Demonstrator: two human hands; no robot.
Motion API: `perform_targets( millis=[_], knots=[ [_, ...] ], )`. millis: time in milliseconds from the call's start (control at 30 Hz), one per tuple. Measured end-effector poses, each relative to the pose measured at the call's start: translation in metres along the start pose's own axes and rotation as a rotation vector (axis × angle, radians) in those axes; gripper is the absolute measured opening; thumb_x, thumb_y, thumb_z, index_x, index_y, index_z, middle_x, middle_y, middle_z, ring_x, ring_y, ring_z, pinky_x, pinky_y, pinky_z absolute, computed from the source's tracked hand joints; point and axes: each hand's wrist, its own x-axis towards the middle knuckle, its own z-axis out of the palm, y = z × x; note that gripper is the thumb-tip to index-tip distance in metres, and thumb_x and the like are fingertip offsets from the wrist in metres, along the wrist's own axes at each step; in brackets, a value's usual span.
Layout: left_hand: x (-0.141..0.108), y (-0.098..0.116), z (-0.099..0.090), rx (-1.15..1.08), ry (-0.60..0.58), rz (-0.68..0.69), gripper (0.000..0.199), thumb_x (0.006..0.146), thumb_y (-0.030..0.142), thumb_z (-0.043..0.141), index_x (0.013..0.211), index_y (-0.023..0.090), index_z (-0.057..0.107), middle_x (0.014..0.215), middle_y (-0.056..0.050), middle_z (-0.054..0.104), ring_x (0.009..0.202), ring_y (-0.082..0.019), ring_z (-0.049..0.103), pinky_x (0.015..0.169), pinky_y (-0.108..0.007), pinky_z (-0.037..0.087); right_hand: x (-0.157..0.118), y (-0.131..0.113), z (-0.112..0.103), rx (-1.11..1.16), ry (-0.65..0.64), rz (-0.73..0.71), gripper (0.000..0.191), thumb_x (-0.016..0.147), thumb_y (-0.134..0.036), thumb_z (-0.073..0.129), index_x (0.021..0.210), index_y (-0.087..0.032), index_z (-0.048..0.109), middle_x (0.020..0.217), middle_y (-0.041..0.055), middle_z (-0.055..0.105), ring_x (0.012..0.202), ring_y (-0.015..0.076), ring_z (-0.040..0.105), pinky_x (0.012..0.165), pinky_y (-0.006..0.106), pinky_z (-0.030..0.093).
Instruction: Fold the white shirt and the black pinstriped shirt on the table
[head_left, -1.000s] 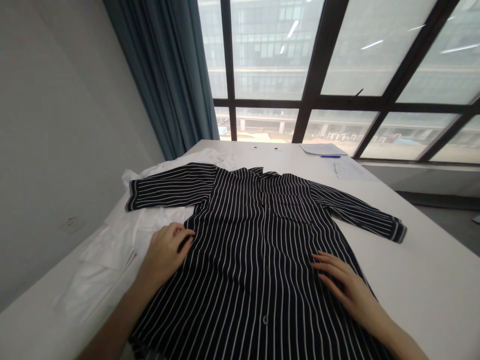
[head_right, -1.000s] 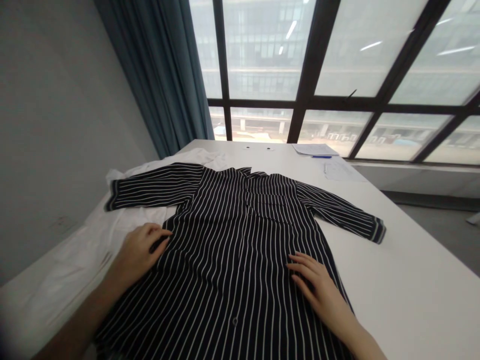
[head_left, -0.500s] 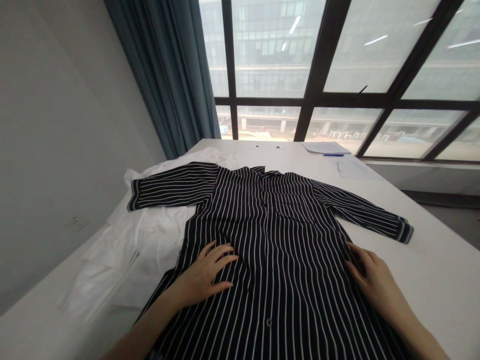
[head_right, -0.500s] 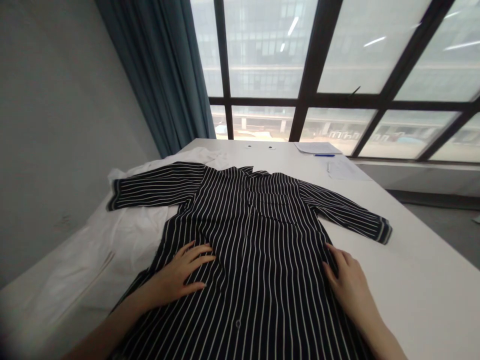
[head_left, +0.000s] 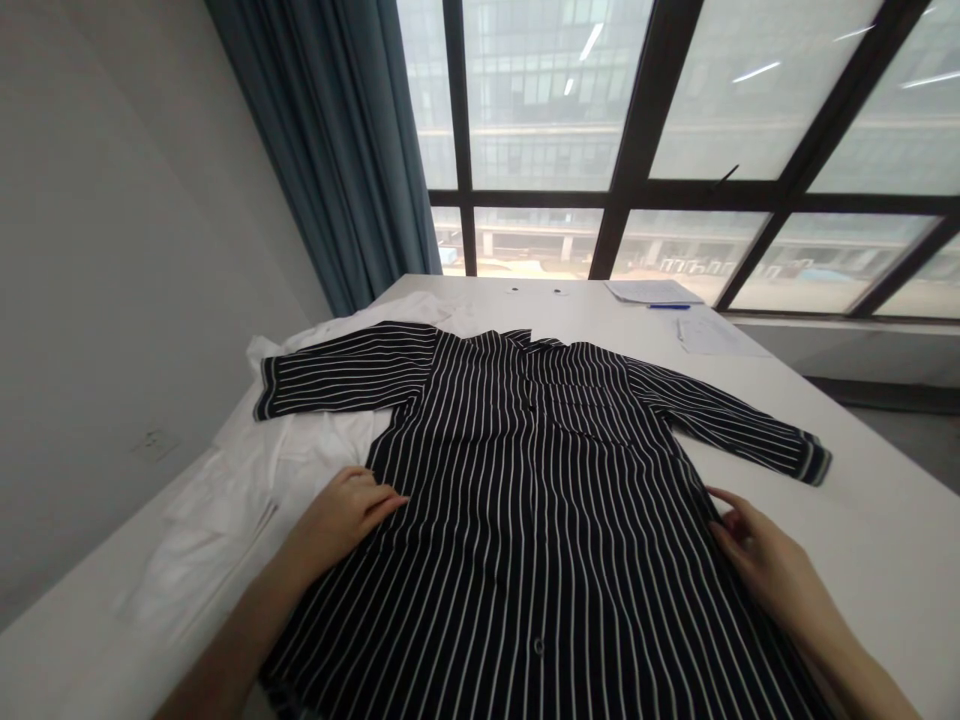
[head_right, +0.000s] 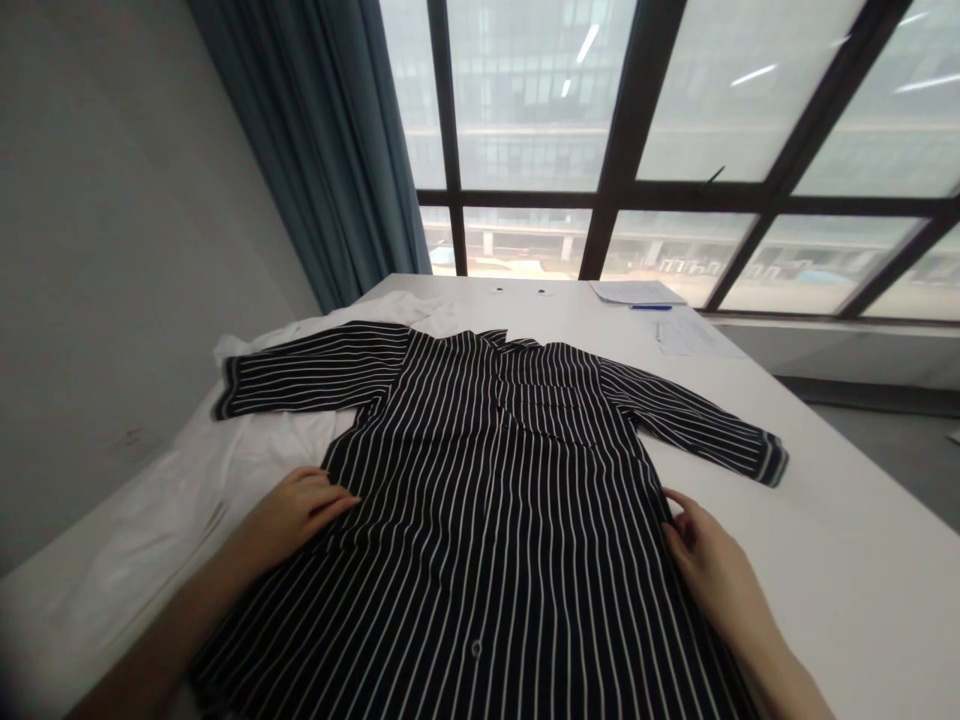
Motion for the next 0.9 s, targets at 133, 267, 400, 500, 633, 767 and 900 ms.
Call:
perform_targets(
  millis=[133, 267, 400, 500, 633, 767, 900],
  knots=[
    [-0.002, -0.004, -0.001, 0.039, -0.014, 0.007, 0.044, 0.096, 0.049, 0.043, 0.072, 0.024, 0.071, 0.067, 0.001, 0.069, 0.073, -0.019, 0.063, 0.09, -0.04, 0.041, 0.0, -0.01, -0.007, 0.063, 0.06, 0.069, 0.061, 0.076, -0.051, 0.045, 0.125, -0.017, 0.055, 0.078, 0.0056, 0.064, 0.062, 0.023, 0.063, 0.062, 0.035, 0.048],
    [-0.001, -0.001, -0.007, 0.155, 0.108, -0.099, 0.04, 0.097, 0.043, 0.041, 0.074, 0.021, 0.066, 0.071, -0.001, 0.069, 0.071, -0.021, 0.063, 0.085, -0.04, 0.041, 0.002, -0.009, -0.011, 0.15, 0.039, 0.199, 0.067, 0.075, -0.058, 0.046, 0.128, -0.019, 0.052, 0.094, 0.0111, 0.072, 0.07, 0.0276, 0.069, 0.065, 0.037, 0.05],
    [0.001, 0.003, -0.006, 0.311, 0.217, -0.266, 0.031, 0.093, 0.044, 0.047, 0.083, 0.017, 0.061, 0.078, -0.006, 0.064, 0.077, -0.025, 0.061, 0.076, -0.038, 0.042, 0.003, -0.001, -0.011, 0.207, 0.028, 0.222, 0.063, 0.076, -0.059, 0.047, 0.126, -0.022, 0.055, 0.093, 0.0114, 0.075, 0.083, 0.0327, 0.071, 0.073, 0.04, 0.051],
    [0.001, 0.004, -0.001, 0.385, 0.211, -0.343, 0.03, 0.087, 0.045, 0.055, 0.091, 0.016, 0.061, 0.086, -0.009, 0.063, 0.084, -0.029, 0.06, 0.077, -0.04, 0.043, 0.003, 0.0, -0.01, 0.284, -0.018, 0.205, 0.064, 0.075, -0.059, 0.051, 0.127, -0.023, 0.054, 0.092, 0.0098, 0.075, 0.084, 0.0322, 0.071, 0.075, 0.041, 0.052],
    [0.0, 0.005, 0.003, 0.378, 0.156, -0.323, 0.017, 0.084, 0.036, 0.058, 0.086, 0.019, 0.063, 0.087, -0.008, 0.06, 0.085, -0.028, 0.059, 0.076, -0.039, 0.043, 0.002, -0.009, -0.012, 0.426, -0.088, 0.211, 0.071, 0.072, -0.061, 0.059, 0.129, -0.021, 0.052, 0.087, 0.0077, 0.074, 0.083, 0.0295, 0.07, 0.076, 0.039, 0.052],
    [0.0, 0.003, 0.0, 0.291, 0.196, -0.288, 0.017, 0.085, 0.033, 0.054, 0.079, 0.021, 0.064, 0.085, -0.007, 0.059, 0.083, -0.027, 0.058, 0.077, -0.041, 0.043, 0.0, -0.019, -0.014, 0.491, -0.14, 0.203, 0.074, 0.071, -0.061, 0.063, 0.13, -0.019, 0.051, 0.07, 0.0025, 0.069, 0.066, 0.0239, 0.066, 0.063, 0.033, 0.051],
    [0.0, -0.007, -0.001, 0.021, 0.334, -0.36, 0.022, 0.087, 0.036, 0.046, 0.077, 0.02, 0.057, 0.082, -0.006, 0.058, 0.08, -0.023, 0.057, 0.077, -0.037, 0.046, 0.001, -0.016, -0.016, 0.456, -0.03, 0.187, 0.069, 0.072, -0.06, 0.062, 0.127, -0.018, 0.056, 0.072, 0.0033, 0.068, 0.069, 0.0229, 0.065, 0.067, 0.034, 0.05]
  ],
)
